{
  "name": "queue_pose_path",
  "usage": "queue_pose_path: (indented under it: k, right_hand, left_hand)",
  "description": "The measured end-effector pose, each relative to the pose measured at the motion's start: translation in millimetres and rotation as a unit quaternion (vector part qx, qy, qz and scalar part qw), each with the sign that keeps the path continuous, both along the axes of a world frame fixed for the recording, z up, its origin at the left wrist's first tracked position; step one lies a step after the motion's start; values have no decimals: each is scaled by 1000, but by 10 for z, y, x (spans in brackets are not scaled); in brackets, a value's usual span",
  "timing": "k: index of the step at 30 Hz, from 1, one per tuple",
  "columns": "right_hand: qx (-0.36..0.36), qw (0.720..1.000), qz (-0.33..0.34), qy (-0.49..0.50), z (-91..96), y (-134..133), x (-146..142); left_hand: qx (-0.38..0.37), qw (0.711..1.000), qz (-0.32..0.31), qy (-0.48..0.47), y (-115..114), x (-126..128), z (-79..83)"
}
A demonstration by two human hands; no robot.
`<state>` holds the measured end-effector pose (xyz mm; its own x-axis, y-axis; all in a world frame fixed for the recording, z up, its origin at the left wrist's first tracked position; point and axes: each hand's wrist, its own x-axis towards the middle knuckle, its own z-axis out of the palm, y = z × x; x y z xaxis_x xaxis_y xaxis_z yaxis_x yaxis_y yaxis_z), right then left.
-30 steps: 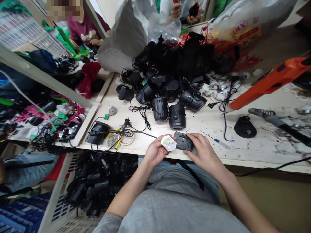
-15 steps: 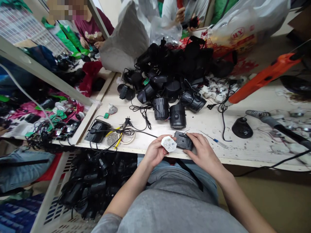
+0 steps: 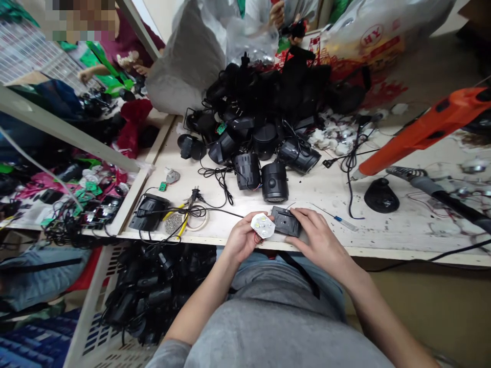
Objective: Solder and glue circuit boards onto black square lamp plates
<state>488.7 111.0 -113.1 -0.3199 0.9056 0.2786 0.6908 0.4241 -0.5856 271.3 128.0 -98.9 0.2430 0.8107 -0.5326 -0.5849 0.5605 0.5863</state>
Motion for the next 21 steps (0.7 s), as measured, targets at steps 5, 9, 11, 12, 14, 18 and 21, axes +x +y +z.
queue_pose_path:
  k: [5,9,11,12,14,18,21]
  right_hand:
    - [216,926,-258,169,439,79,232]
    - [231,888,-335,217,600,312,481]
    - [197,900,-321,220,617,427,519]
    - [178,906,-315,218,622,482,513]
    - [170,903,-336,207,628,603,465]
    - [166,885,-363,241,604,985,351]
    - [103,905,-320,261,573,1297,282]
  left_hand:
    - [1,1000,-19,-5,1,-60,-55]
    - [-2,1000,-15,0,4,-68,-91]
    - [-2,1000,-11,6,5,-55,-97]
    - [-1,1000,-10,12,3,-46,-96]
    - [10,999,-6,33,-1,-23,-77]
    - [119,979,28,164,6,42,66]
    - [288,902,-25,320,47,125,223]
